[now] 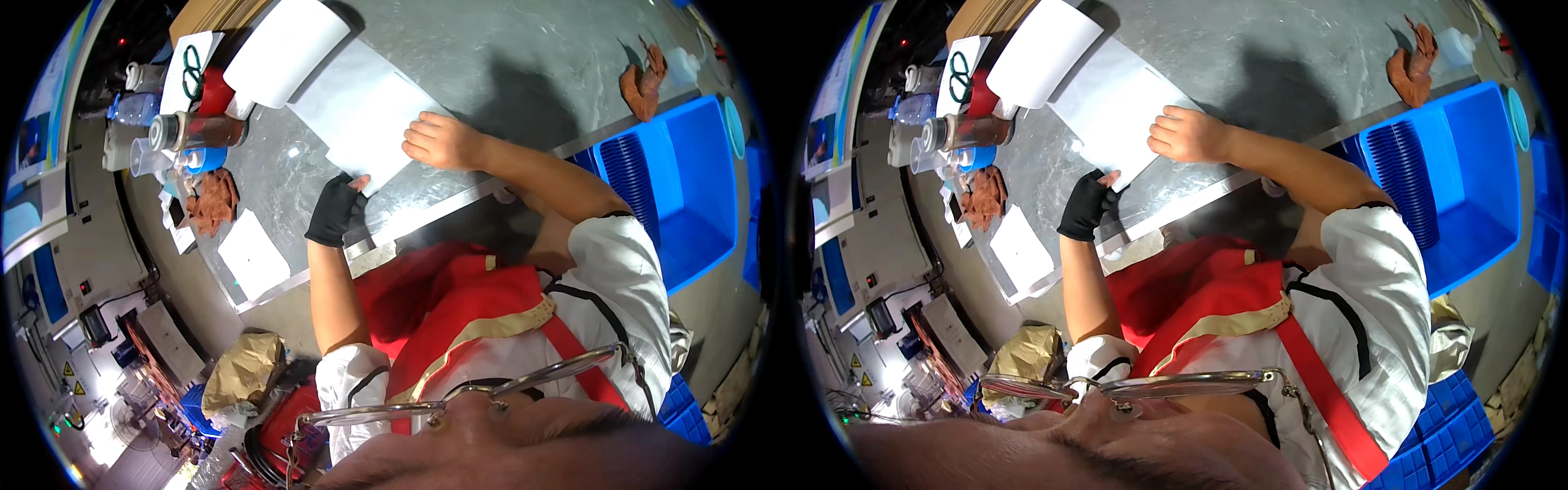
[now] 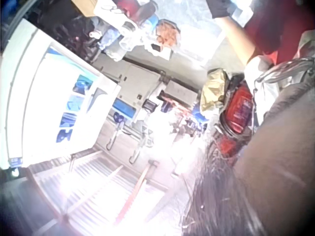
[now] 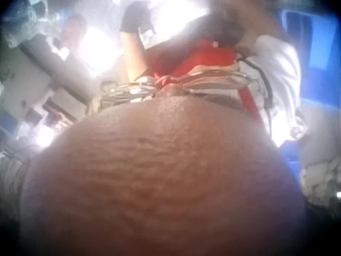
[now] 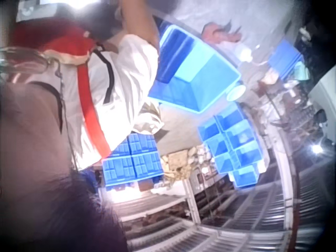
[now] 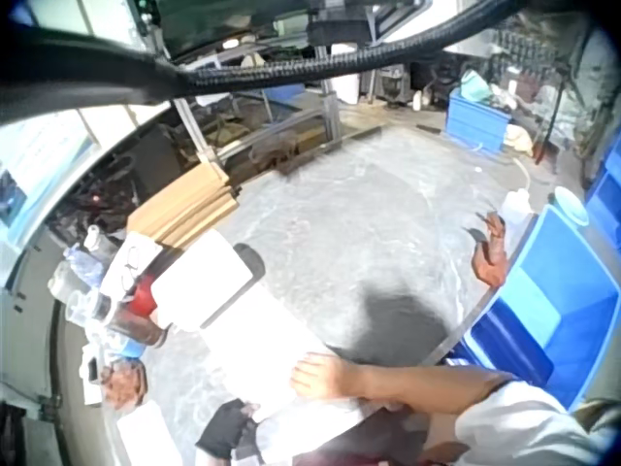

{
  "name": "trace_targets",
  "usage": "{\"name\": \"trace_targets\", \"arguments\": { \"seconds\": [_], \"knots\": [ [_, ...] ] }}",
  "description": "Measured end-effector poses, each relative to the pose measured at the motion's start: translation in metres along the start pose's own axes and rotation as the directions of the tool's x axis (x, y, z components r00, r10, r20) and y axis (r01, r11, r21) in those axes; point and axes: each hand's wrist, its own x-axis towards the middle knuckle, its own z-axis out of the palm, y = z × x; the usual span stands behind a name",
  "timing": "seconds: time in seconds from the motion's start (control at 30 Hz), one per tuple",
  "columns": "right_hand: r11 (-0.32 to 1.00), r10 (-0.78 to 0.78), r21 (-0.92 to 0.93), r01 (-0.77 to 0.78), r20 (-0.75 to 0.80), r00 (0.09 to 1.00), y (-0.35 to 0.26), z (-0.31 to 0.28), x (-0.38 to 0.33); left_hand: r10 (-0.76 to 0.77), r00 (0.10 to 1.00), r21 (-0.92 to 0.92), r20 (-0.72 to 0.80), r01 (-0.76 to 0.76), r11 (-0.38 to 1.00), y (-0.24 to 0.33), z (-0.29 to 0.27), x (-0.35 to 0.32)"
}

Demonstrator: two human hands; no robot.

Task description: The person folds a sheet of white paper multiple times and then cuts it using shears.

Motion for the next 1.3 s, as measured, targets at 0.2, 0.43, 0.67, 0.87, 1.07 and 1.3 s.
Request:
{"name": "trace_targets", "arguments": {
  "seconds": [0.2,0.43,0.67,0.87,1.07,1.3],
  "knots": [
    [1.000,0.003,-0.006,-0.003,0.019,1.000,-0.002,0.017,-0.011,0.128,0.965,0.066,-0.230,-0.116,0.991,0.004,-0.001,-0.001],
    [1.000,-0.007,0.014,0.006,0.091,0.996,-0.002,0.018,-0.012,0.256,0.805,-0.113,-0.535,-0.368,0.923,-0.002,-0.003,0.036],
    [0.999,0.016,0.039,-0.023,0.168,0.986,0.000,0.011,-0.010,0.796,0.460,0.825,-0.392,-0.206,0.525,0.009,0.013,0.037],
    [0.988,0.080,0.124,-0.095,0.122,0.989,0.007,0.007,-0.002,0.831,0.557,0.899,-0.011,-0.358,0.253,0.004,-0.018,0.052],
    [0.917,0.243,0.303,-0.261,0.095,0.965,0.014,-0.004,0.008,0.822,0.549,0.850,0.152,-0.497,0.175,0.007,-0.031,0.032],
    [0.922,0.235,0.304,-0.240,0.056,0.971,0.019,-0.037,0.037,0.958,0.281,0.870,-0.064,-0.455,0.192,0.019,-0.007,0.034]
  ]
}}
